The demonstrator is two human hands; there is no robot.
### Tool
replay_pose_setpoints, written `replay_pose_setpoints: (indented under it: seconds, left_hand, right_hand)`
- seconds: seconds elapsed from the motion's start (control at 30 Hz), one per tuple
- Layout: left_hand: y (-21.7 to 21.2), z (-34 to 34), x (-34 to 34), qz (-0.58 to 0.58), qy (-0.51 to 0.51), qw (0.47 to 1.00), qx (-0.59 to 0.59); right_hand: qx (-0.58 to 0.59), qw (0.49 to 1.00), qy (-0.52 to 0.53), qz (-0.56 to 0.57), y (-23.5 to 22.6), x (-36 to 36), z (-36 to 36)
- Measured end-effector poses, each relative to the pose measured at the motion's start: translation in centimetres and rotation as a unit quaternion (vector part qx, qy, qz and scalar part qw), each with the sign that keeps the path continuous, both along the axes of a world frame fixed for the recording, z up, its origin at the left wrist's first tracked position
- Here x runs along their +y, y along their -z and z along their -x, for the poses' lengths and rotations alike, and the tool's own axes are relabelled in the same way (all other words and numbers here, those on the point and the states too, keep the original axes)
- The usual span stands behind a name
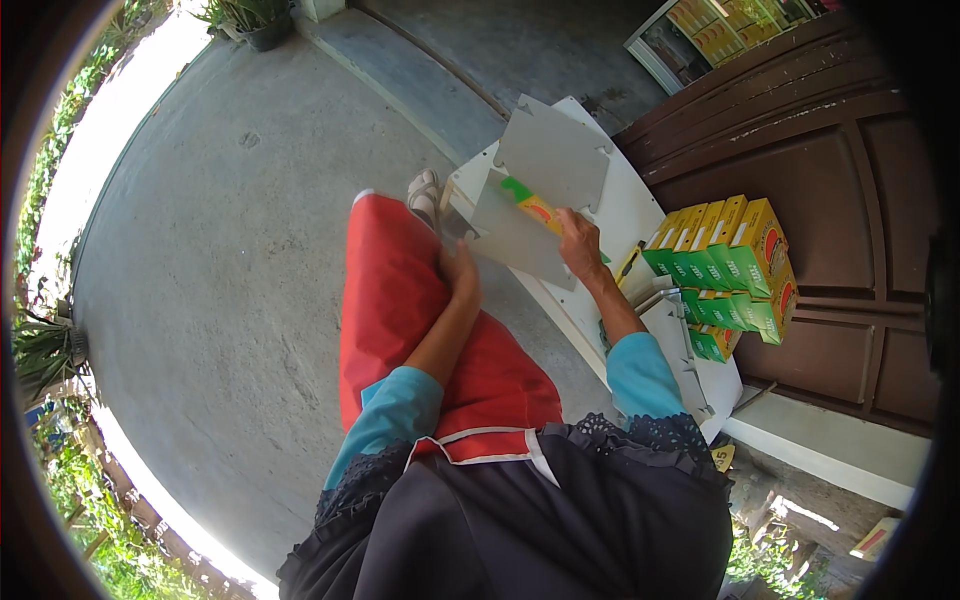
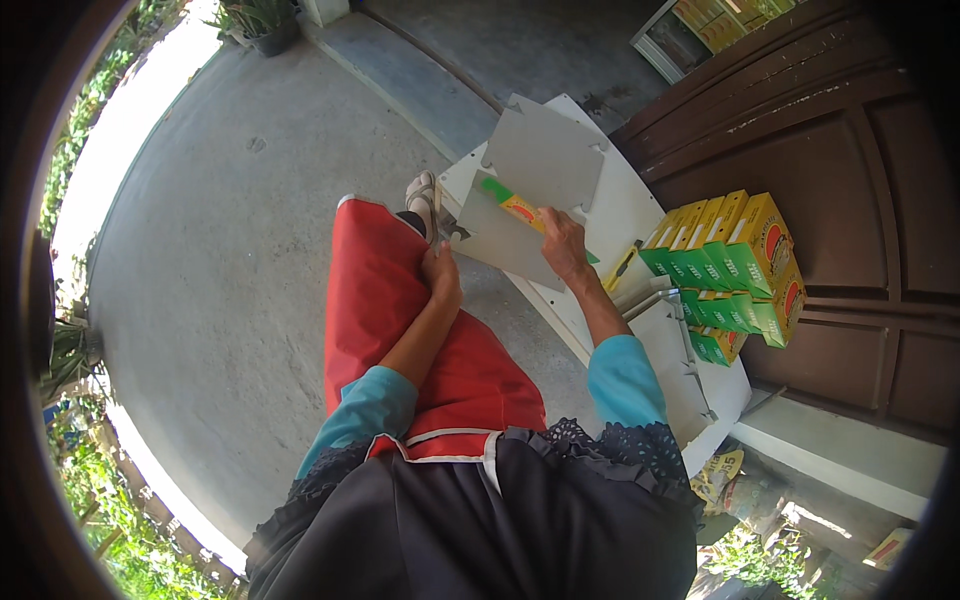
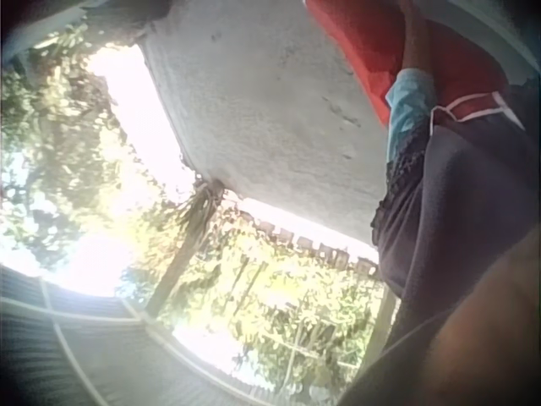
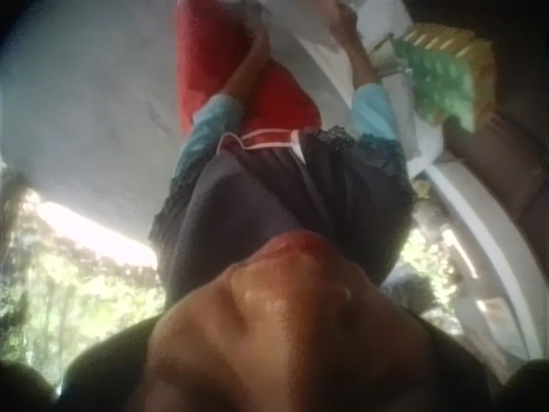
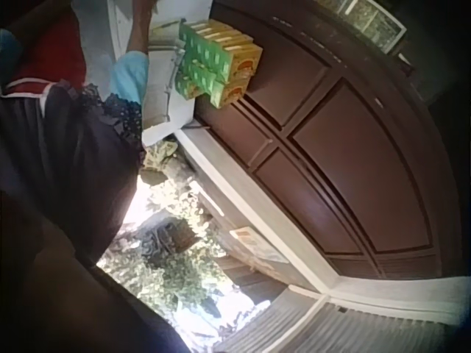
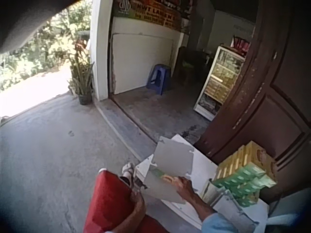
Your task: The person assembles cardboard pastry boxes by folding along the pre-scored lines and tucking in the side flaps by hand.
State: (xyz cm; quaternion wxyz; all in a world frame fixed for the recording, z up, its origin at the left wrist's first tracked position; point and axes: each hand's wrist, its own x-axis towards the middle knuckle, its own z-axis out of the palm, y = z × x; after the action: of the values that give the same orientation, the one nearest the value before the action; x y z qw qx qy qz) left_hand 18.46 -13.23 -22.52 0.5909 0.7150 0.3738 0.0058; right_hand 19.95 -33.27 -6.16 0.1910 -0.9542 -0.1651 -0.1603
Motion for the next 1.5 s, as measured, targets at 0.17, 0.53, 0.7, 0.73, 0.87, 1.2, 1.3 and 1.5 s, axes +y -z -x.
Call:
replay_pose_setpoints:
  seconds: [0.17,0.53,0.7,0.73,0.87,1.2,1.3,1.5]
  left_hand:
    - [-4.5,0.9,-1.7,-0.012,0.127,0.984,-0.126]
    - [-26.7,12.8,11.8,0.392,0.056,0.868,-0.300]
    - [-26.6,20.0,15.8,0.297,-0.105,0.915,-0.252]
    - [-26.5,20.2,16.1,0.255,-0.121,0.928,-0.243]
    - [-23.2,20.4,17.9,0.190,-0.169,0.951,-0.173]
    - [-20.6,18.8,18.5,0.302,-0.213,0.916,-0.156]
    - [-19.8,18.9,18.7,0.266,-0.205,0.927,-0.166]
    - [-19.0,20.1,18.7,0.288,-0.190,0.919,-0.190]
  right_hand:
    - [-0.122,0.991,0.041,0.025,-5.8,-4.5,-2.1]
    - [0.061,0.943,-0.214,-0.247,-16.3,17.4,10.8]
    - [0.315,0.833,-0.239,-0.387,-10.6,24.6,13.5]
    - [0.319,0.837,-0.244,-0.372,-9.4,25.3,13.7]
    - [0.293,0.907,-0.224,-0.205,-6.7,26.9,14.5]
    - [-0.069,0.980,-0.185,0.002,-4.1,28.4,14.6]
    - [-0.080,0.979,-0.186,-0.013,-3.9,29.1,14.8]
    - [-0.031,0.973,-0.226,0.023,-4.3,30.5,14.3]
